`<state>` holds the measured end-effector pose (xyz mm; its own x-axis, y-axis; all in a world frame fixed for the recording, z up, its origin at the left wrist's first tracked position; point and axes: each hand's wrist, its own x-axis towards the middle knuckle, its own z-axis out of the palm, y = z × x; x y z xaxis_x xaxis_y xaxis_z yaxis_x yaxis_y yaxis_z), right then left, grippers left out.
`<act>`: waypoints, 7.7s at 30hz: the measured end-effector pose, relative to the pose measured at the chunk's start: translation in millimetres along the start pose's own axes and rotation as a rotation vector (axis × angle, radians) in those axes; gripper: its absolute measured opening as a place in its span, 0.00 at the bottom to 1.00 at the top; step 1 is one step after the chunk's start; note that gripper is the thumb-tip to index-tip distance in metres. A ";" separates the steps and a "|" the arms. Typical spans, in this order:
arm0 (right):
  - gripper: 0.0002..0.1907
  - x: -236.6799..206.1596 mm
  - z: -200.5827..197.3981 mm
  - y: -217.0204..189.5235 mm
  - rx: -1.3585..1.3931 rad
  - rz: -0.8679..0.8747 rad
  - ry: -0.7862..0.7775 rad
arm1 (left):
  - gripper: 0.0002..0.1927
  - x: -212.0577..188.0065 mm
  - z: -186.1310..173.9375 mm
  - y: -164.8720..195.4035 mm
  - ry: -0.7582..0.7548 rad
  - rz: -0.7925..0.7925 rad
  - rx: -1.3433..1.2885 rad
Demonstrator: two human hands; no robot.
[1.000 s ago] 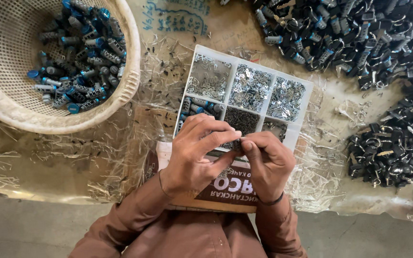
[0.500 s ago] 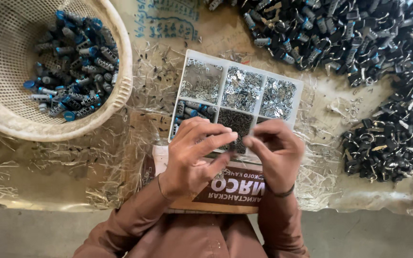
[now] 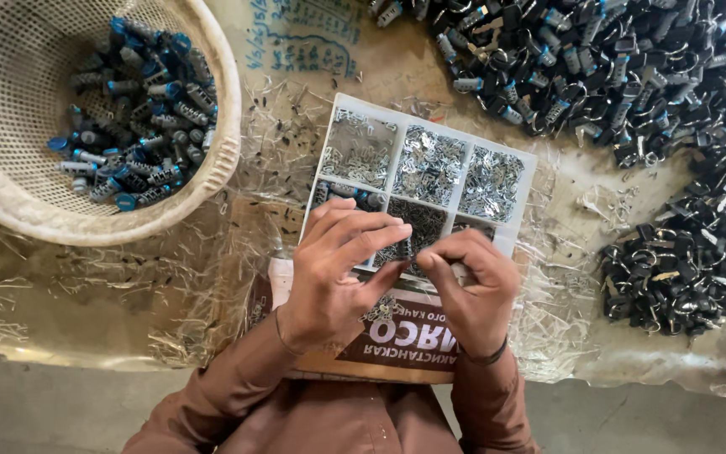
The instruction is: The person sits at a workbench and assembles small metal and rubber components by hand, fitting parts together one at a time and placing finished pieces into a compartmented plastic organizer box. Baskets and piles of similar parts surround the work area on the table.
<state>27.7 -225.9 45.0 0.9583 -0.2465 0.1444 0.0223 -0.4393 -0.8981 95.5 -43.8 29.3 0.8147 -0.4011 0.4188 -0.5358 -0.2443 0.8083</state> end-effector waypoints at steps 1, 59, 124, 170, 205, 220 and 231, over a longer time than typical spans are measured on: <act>0.03 -1.2 1.8 2.3 0.044 0.053 -0.007 | 0.22 0.0 0.5 -0.4 -0.001 -0.001 -0.008; 0.09 10.2 8.8 7.3 -0.267 -0.097 0.072 | 0.20 -5.3 -11.8 -6.2 0.025 0.050 -0.008; 0.04 0.6 22.4 0.9 0.083 0.009 -0.017 | 0.21 -7.8 -16.1 -8.2 0.033 0.084 0.032; 0.05 -0.5 31.0 11.2 0.108 -0.052 0.168 | 0.20 -7.7 -14.9 -7.1 0.036 0.118 0.110; 0.04 -0.1 34.0 -0.3 -0.074 -0.101 0.072 | 0.21 -8.1 -15.3 -6.6 0.041 0.140 0.134; 0.03 0.9 25.3 5.0 0.036 -0.024 0.028 | 0.22 -7.5 -15.0 -7.1 0.018 0.131 0.109; 0.08 5.4 25.5 10.6 0.077 0.013 0.004 | 0.24 -7.8 -16.2 -10.0 -0.017 0.165 0.096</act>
<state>40.3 -209.9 25.7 0.9575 -0.2555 0.1340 0.0317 -0.3683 -0.9292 98.1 -23.9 24.7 0.7107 -0.4571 0.5347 -0.6810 -0.2565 0.6859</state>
